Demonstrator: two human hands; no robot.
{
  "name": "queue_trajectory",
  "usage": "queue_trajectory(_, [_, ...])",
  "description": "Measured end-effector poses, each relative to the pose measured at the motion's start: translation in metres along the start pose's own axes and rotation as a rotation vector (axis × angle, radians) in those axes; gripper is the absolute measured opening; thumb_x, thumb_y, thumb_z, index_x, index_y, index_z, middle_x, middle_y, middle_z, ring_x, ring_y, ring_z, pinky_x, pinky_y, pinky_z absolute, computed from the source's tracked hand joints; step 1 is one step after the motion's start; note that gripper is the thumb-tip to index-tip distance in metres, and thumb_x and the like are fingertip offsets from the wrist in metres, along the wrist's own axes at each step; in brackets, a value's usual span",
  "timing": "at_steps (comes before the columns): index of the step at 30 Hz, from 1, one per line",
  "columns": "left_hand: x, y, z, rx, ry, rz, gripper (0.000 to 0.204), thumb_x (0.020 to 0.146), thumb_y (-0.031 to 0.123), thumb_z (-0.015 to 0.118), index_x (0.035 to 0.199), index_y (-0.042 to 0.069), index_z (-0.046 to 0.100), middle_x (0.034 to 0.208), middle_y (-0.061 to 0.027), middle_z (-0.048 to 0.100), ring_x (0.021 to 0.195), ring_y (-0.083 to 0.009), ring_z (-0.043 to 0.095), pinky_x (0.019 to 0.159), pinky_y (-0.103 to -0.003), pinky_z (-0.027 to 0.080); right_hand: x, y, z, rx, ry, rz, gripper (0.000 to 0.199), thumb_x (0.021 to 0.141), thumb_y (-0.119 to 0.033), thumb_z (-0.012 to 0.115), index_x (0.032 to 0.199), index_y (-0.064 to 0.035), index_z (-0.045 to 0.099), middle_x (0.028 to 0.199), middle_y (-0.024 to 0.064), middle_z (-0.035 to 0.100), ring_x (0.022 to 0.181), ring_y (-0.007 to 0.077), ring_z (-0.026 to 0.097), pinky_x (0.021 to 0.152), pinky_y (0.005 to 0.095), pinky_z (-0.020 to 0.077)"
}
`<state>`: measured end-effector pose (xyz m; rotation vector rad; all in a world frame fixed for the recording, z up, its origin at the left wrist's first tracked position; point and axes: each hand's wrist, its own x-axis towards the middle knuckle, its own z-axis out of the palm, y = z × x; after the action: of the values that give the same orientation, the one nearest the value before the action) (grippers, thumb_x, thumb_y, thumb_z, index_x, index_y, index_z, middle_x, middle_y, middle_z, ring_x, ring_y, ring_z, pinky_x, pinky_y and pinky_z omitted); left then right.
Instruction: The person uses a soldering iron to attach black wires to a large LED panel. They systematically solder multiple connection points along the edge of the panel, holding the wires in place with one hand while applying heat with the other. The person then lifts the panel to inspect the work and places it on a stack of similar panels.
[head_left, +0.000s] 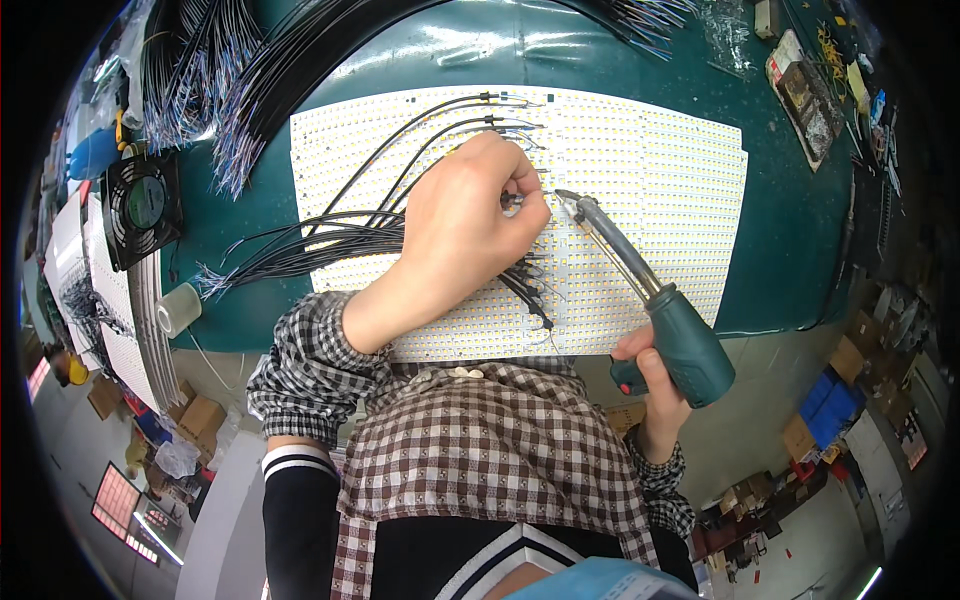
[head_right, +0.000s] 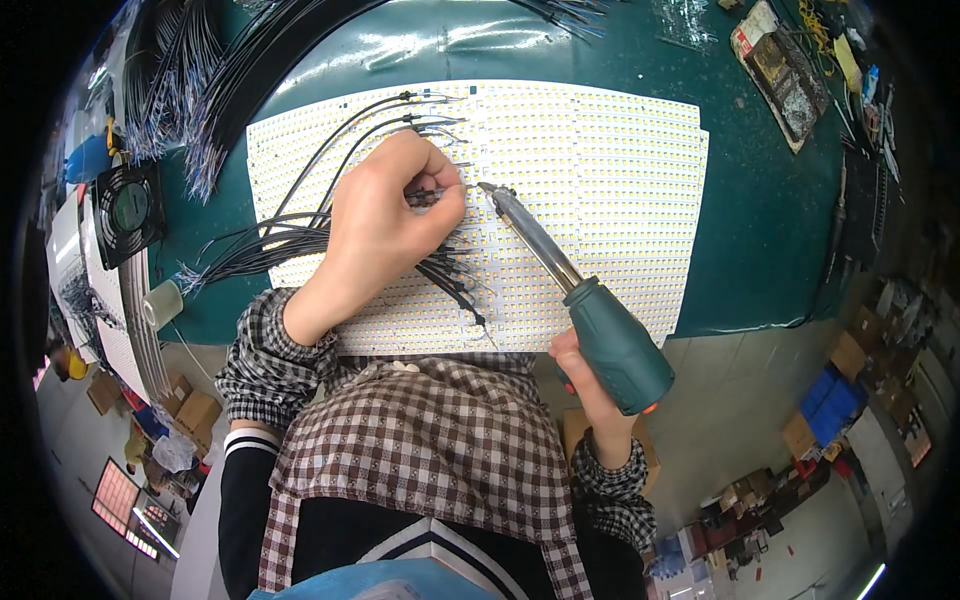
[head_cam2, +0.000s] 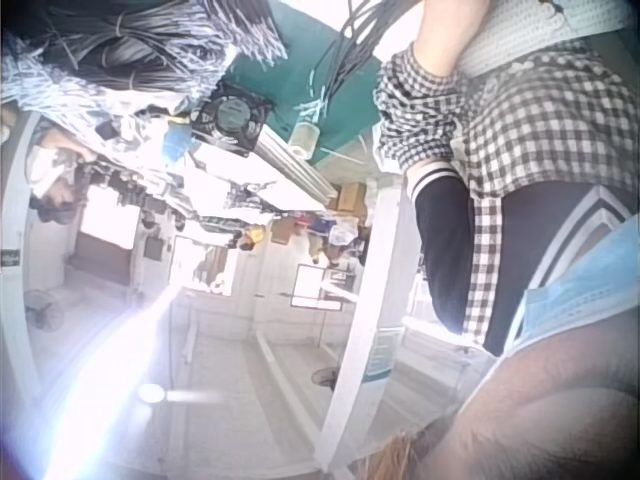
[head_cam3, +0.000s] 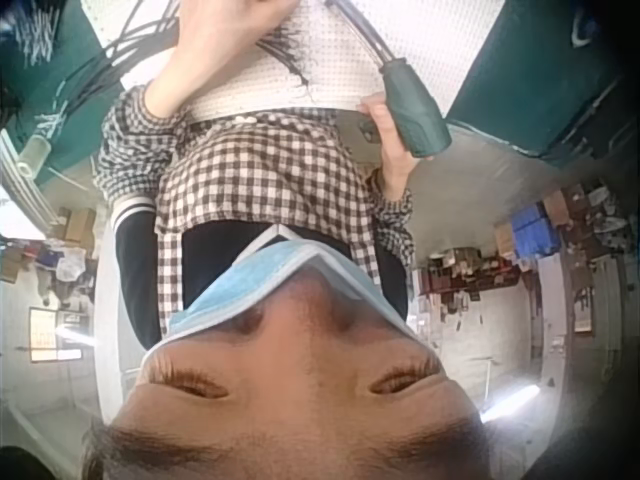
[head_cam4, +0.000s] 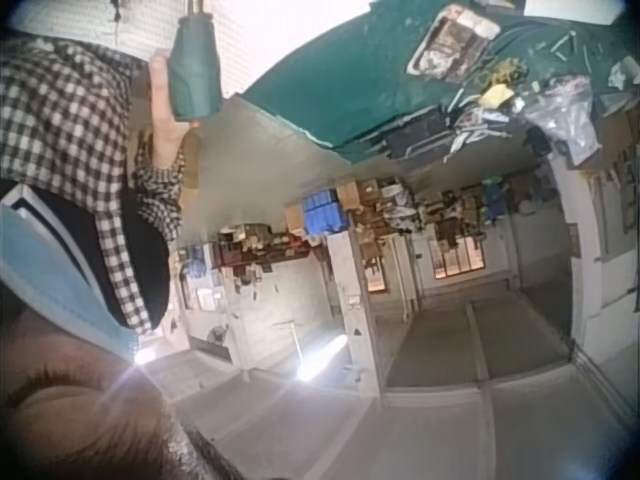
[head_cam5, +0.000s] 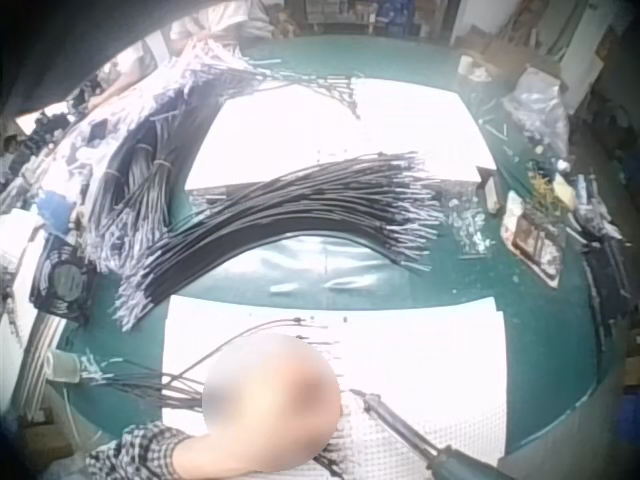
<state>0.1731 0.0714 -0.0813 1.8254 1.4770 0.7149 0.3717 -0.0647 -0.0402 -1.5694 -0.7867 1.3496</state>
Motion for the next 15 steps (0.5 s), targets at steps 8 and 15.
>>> queue_trajectory(8, [0.001, 0.0018, -0.0035, 0.035, -0.046, -0.011, 0.008, 0.068, 0.005, 0.065, 0.071, 0.004, 0.057, 0.069, -0.0075, 0.056, 0.062, -0.0199, 0.058, 0.058, -0.03, 0.047, -0.0004, 0.0002, 0.0003, 0.015, -0.007, -0.006, 0.005, 0.08, -0.001, 0.064, 0.085, 0.0011, 0.062, 0.078, 0.0079, 0.063, 0.056, 0.0064, 0.051, 0.047, 0.02, 0.039])
queue_trajectory(15, [0.0007, 0.0026, -0.0036, 0.049, -0.039, -0.015, 0.008, 0.068, 0.006, 0.065, 0.071, 0.004, 0.057, 0.07, -0.0075, 0.056, 0.062, -0.0199, 0.057, 0.058, -0.03, 0.047, -0.0003, -0.002, 0.0015, -0.037, 0.018, 0.056, 0.005, 0.079, -0.001, 0.065, 0.084, -0.0004, 0.063, 0.079, 0.0052, 0.064, 0.06, 0.0061, 0.054, 0.048, 0.0186, 0.0399])
